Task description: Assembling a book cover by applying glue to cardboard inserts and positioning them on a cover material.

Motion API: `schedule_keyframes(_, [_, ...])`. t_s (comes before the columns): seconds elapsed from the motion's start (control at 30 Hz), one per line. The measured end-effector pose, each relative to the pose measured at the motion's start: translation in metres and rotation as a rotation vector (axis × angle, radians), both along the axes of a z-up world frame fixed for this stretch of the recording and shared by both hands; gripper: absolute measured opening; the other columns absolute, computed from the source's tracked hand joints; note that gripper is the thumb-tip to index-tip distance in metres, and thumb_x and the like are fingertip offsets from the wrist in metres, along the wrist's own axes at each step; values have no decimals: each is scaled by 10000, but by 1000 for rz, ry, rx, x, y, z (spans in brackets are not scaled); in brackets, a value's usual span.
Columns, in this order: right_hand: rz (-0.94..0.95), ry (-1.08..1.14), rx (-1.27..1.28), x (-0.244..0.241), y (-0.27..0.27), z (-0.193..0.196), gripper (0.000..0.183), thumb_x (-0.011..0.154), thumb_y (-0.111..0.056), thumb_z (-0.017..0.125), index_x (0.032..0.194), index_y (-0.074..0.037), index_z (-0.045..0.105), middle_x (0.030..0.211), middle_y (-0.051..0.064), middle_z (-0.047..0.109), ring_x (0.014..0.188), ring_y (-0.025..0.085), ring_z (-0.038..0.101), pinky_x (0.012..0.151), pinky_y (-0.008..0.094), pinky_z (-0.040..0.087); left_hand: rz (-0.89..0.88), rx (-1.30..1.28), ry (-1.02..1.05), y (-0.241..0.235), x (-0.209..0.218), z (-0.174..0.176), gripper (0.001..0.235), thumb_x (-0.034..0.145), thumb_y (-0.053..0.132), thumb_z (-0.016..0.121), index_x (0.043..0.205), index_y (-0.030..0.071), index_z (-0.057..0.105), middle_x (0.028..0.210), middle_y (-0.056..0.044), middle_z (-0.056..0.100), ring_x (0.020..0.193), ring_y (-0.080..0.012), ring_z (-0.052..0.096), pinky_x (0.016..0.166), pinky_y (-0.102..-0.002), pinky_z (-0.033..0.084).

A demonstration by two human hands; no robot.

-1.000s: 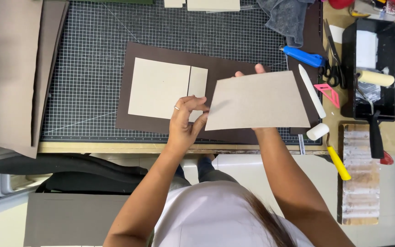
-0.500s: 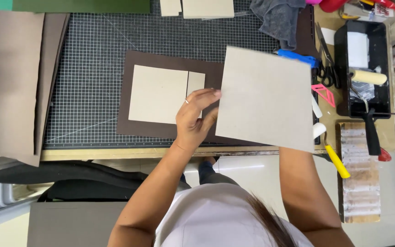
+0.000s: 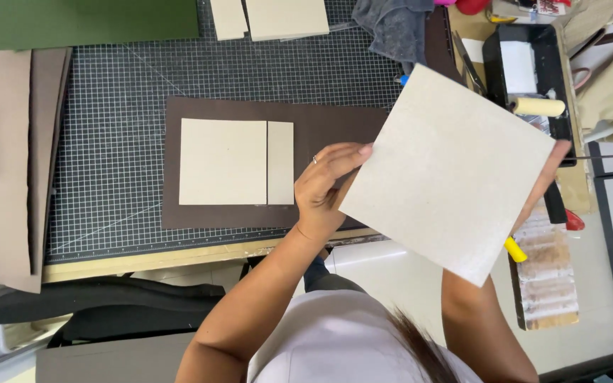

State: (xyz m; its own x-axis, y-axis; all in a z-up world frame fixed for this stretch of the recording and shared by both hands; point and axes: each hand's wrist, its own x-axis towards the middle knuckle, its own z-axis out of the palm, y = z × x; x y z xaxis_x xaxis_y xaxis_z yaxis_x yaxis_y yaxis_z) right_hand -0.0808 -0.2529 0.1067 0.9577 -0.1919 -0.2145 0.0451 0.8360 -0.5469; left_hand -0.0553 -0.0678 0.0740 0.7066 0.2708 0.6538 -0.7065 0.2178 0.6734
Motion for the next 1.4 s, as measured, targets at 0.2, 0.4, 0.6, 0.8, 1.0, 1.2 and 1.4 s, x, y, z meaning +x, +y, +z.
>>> schedule_keyframes(0.2, [-39,-3,60,-37,17,50,350,1093,-386,596,1228,-99,743,1219,90,742,1201,242,678,1098,364,494,-33,-46,-45,3,-6,28,173,883,9,775,1055,-8,783,1056,-147,778,989,-283,756,881,-388,621])
schedule_keyframes(0.4, [-53,-3,138,-56,23,57,365,1095,-404,598,1216,-95,751,1206,88,750,1192,238,686,1096,359,496,-95,-57,-33,2,-13,24,174,849,-22,788,1022,-35,786,1026,-166,767,947,-305,755,863,-405,626])
schedule_keyframes(0.6, [-86,-6,197,-76,22,61,382,1097,-422,601,1204,-91,760,1194,86,758,1183,234,694,1093,354,498,-89,-47,38,5,-17,13,161,891,-19,751,1049,-11,777,1028,-152,773,955,-275,756,866,-382,624])
schedule_keyframes(0.8, [-533,-99,-538,-116,-20,-22,550,1136,-193,428,1684,-168,394,1246,47,750,1167,219,706,1244,506,520,-169,58,78,19,-22,2,173,1028,-46,626,1162,51,675,1187,-165,694,1136,-312,724,1053,-390,632])
schedule_keyframes(1.0, [-259,-114,-146,-51,46,54,407,993,-316,637,1319,-74,657,1242,76,705,1216,207,647,1156,347,455,-3,12,10,19,-13,14,121,908,-32,723,1018,3,760,1046,-153,763,1061,-328,741,930,-429,615])
schedule_keyframes(1.2, [-637,-193,-969,-1,35,-24,266,986,-27,657,1249,1,683,1163,150,715,1128,209,668,1040,352,539,119,27,32,44,3,11,163,964,-69,667,1090,22,715,1094,-127,748,1113,-311,718,967,-420,589])
schedule_keyframes(1.4, [-626,-226,-1261,23,43,-60,209,1038,50,669,1242,99,657,1125,258,725,1076,297,728,886,380,654,268,213,243,70,14,-8,187,1004,42,697,1185,70,730,1140,-66,752,1096,-228,733,933,-336,606])
